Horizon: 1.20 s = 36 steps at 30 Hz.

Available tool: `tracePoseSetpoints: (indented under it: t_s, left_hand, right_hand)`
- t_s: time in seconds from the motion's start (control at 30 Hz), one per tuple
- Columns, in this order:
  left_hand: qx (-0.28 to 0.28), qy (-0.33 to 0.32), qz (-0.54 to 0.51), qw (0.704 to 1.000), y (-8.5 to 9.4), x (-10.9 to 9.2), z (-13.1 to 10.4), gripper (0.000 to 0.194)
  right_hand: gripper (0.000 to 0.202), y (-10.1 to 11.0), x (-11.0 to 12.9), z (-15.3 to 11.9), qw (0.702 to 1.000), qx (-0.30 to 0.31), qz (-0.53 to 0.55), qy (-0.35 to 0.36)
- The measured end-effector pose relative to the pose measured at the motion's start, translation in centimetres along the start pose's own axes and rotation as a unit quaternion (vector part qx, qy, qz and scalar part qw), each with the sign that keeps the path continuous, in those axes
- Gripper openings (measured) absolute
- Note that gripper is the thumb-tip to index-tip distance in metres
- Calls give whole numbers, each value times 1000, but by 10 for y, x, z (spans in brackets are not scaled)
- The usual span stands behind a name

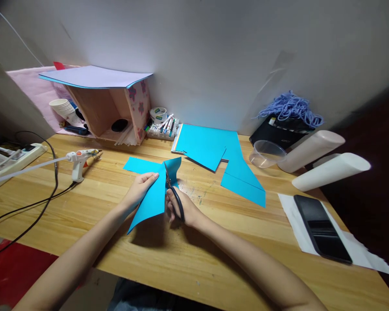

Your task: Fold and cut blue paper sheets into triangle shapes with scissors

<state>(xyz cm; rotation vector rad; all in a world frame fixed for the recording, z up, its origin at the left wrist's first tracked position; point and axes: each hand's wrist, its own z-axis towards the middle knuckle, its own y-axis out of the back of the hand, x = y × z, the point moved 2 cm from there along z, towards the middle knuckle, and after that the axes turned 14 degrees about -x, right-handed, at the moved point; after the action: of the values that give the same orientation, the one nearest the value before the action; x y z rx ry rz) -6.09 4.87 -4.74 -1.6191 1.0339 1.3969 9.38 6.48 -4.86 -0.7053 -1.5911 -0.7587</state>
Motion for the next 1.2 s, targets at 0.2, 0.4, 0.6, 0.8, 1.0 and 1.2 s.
tracePoseSetpoints:
  t_s: [0.2, 0.4, 0.6, 0.8, 1.0, 1.2]
  left_hand:
    - [0, 11, -4, 1000, 1, 0, 0, 37]
    - [-3, 18, -3, 1000, 0, -4, -3, 39]
    - [-17, 19, 0, 1000, 1, -1, -2, 40]
    - [-11, 9, 4, 1000, 1, -1, -2, 38]
    - [-7, -25, 21, 999, 2, -1, -2, 37]
    - [-8, -37, 31, 999, 2, -4, -2, 35]
  right_hand:
    - [49, 1, -8, 1, 1000, 1, -12, 0]
    - [44, 1, -14, 1, 1000, -7, 0, 16]
    - [42, 0, -14, 3, 999, -9, 38, -23]
    - [45, -2, -13, 1, 998, -9, 45, -31]
    - [47, -2, -13, -1, 1000, 6, 17, 9]
    - [47, 0, -9, -2, 1000, 2, 19, 4]
